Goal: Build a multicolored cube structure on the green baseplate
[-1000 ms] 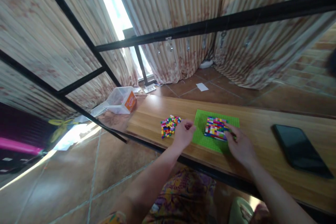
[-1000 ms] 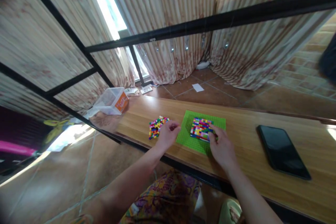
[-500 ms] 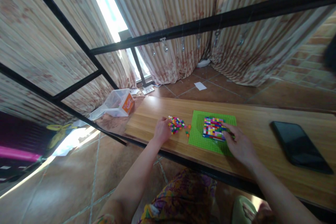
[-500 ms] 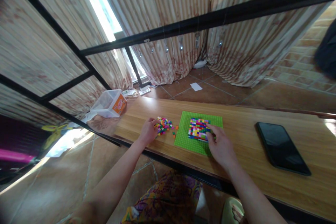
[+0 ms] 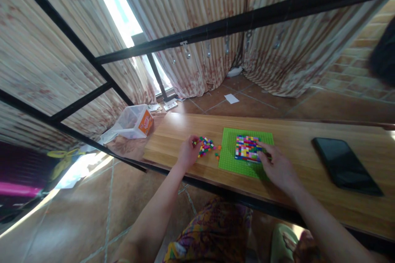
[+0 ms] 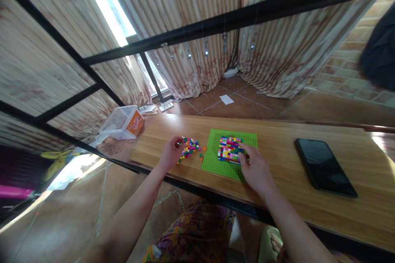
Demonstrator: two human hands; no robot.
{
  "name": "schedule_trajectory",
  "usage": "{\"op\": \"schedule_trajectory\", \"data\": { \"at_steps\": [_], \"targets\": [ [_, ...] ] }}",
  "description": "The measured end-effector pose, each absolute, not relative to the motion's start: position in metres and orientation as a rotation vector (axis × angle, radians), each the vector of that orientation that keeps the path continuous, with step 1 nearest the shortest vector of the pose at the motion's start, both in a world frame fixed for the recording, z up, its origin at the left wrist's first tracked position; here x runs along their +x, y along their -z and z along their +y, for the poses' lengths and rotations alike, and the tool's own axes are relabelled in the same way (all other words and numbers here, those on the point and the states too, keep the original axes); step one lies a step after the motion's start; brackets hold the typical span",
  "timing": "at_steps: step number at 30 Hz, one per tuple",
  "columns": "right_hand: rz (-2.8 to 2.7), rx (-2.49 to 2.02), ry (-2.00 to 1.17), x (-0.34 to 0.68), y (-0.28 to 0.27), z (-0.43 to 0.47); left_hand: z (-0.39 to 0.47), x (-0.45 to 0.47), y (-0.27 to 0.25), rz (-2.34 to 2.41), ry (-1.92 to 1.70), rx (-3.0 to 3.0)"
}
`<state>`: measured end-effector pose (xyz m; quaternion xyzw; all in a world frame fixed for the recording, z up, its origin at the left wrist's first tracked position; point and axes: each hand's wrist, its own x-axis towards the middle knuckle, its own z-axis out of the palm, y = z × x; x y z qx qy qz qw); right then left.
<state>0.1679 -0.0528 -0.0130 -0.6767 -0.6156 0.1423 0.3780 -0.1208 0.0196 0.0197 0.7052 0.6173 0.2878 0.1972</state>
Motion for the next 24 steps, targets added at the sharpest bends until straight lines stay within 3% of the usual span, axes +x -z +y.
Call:
{"op": "schedule_trajectory", "data": {
  "at_steps": [5,14,24],
  "targets": [
    [-1.495,-1.586,-0.238,0.155,-0.005,-0.059,0.000,-0.087,-0.028,1.363,-1.029,1.781],
    [-1.282,-1.242,-0.862,0.130,-0.028,-0.067,-0.028,-0.030,-0.047,1.016,-0.938,1.818],
    [-1.144,-1.165,-1.042,0.143,-0.035,-0.065,-0.034,-0.006,-0.051,0.854,-0.912,1.476]
  ]
}}
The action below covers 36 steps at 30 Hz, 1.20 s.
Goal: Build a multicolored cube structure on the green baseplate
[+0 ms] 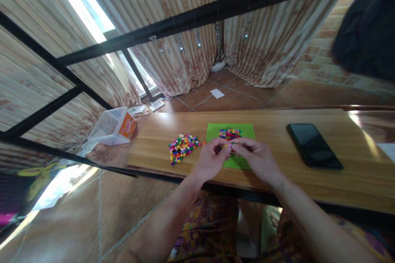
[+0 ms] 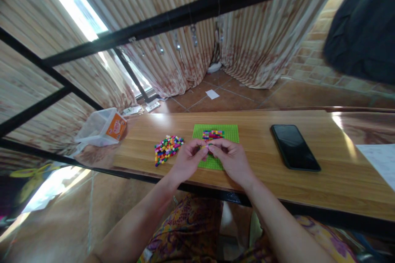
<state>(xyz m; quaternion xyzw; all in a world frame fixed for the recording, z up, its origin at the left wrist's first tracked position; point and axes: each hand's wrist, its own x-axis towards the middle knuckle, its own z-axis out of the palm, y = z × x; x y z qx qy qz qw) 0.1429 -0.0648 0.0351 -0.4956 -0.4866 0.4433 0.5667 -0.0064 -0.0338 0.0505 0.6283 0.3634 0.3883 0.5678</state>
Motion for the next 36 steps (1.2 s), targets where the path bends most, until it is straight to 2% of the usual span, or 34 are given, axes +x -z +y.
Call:
{"op": "schedule_trajectory", "data": {
  "at_steps": [10,19,28,36],
  "targets": [
    [-0.989,-1.106,-1.103,0.147,-0.027,-0.065,-0.032,-0.012,-0.046,0.915,-0.943,1.367],
    [-1.132,-1.418,-0.848,0.167,-0.026,-0.057,-0.013,-0.026,-0.002,1.122,-1.092,1.356],
    [-1.531,-1.643,-0.487,0.162,-0.036,-0.022,-0.012,-0.027,0.013,1.190,-1.100,1.625],
    [-1.669,-1.619,-0.462,0.151,-0.021,0.015,-0.017,-0.029,0.012,1.164,-1.115,1.681]
  ]
}}
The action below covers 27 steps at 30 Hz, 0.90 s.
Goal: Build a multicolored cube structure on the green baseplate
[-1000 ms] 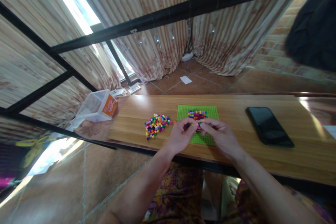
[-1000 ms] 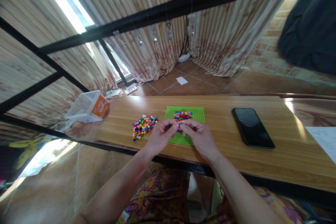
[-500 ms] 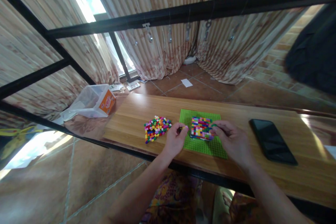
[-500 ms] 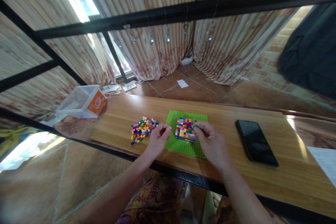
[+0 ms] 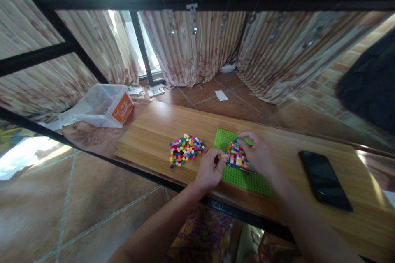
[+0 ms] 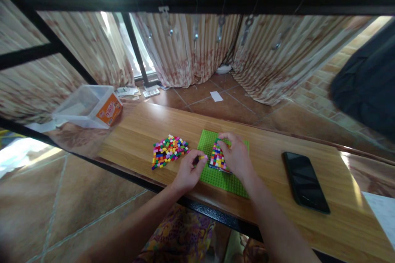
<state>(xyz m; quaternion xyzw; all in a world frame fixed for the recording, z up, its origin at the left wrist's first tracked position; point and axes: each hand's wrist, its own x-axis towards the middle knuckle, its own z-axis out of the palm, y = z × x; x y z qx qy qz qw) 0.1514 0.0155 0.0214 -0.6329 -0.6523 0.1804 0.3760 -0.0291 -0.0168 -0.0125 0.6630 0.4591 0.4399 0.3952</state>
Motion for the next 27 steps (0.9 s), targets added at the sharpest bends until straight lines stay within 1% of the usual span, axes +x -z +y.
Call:
{"op": "schedule_trajectory", "data": {
  "at_steps": [10,20,27],
  "targets": [
    [-1.529,-1.665,-0.676,0.159,-0.006,0.021,-0.017,-0.028,0.013,1.135,-1.102,1.689],
    [-1.411,-1.666,-0.841,0.157,-0.015,0.022,-0.017,-0.027,0.016,1.127,-1.106,1.699],
    [-1.378,-1.659,-0.889,0.156,-0.019,0.027,-0.016,-0.027,0.018,1.104,-1.159,1.662]
  ]
}}
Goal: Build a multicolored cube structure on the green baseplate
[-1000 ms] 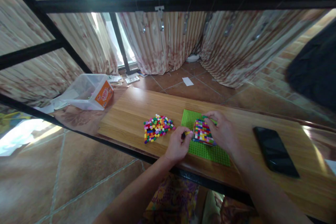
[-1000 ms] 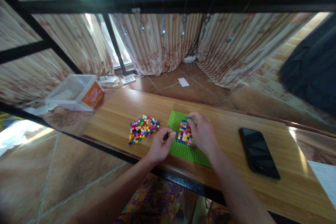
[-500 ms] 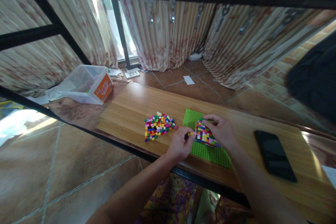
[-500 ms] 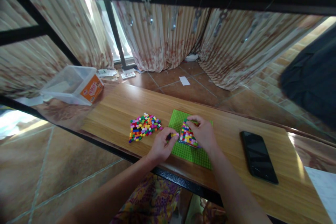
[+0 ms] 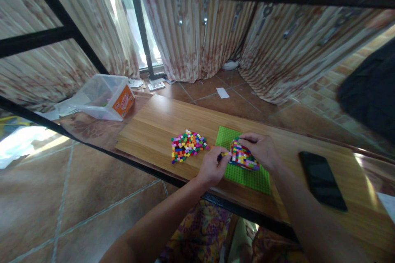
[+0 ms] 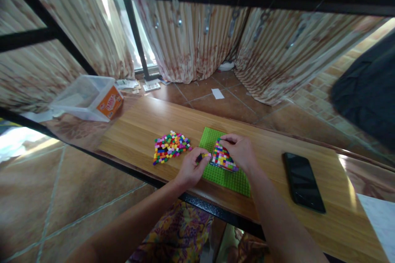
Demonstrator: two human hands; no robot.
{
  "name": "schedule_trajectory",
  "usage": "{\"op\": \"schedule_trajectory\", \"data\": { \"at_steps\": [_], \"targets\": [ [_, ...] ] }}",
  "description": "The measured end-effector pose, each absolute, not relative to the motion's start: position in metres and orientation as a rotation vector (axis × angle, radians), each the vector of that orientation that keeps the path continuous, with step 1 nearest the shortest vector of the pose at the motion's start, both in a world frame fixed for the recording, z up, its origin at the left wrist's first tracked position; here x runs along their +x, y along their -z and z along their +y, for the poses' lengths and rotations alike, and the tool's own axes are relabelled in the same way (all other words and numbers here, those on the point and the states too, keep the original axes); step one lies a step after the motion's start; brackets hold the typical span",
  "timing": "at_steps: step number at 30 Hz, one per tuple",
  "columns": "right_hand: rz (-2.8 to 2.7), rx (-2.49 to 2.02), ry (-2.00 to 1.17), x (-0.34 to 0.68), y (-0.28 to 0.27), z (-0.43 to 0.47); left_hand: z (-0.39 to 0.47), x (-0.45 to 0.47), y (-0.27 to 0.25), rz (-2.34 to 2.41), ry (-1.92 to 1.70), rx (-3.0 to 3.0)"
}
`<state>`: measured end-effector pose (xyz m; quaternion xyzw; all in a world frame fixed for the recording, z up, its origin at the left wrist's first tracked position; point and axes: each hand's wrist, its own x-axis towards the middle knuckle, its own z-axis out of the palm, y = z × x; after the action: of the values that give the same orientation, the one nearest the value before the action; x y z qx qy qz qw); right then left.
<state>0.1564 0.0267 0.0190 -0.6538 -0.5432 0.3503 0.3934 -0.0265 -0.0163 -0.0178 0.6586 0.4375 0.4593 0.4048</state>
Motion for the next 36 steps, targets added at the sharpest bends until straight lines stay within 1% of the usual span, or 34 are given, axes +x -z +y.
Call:
{"op": "schedule_trajectory", "data": {
  "at_steps": [5,10,14,18,21,26,36],
  "targets": [
    [-1.425,-1.665,-0.856,0.158,-0.020,0.024,-0.014,-0.027,0.021,1.027,-1.245,1.545],
    [-1.522,-1.682,-0.393,0.149,-0.032,-0.004,-0.012,-0.026,0.025,0.975,-1.256,1.290],
    [-1.760,-1.555,-0.354,0.130,-0.037,-0.025,-0.012,-0.026,0.022,0.922,-1.246,1.175],
    [-1.938,-1.549,-0.277,0.114,-0.037,-0.028,-0.012,-0.029,0.018,0.867,-1.249,1.196],
    [-1.954,-1.573,-0.305,0.107,-0.039,-0.025,-0.012,-0.030,0.018,0.826,-1.270,1.214],
    [-1.843,-1.583,-0.517,0.099,-0.040,-0.027,-0.012,-0.030,0.021,0.801,-1.288,1.177],
    [-1.633,-1.537,-0.757,0.101,-0.033,-0.031,-0.008,-0.035,0.018,0.698,-1.157,1.074]
  ]
}}
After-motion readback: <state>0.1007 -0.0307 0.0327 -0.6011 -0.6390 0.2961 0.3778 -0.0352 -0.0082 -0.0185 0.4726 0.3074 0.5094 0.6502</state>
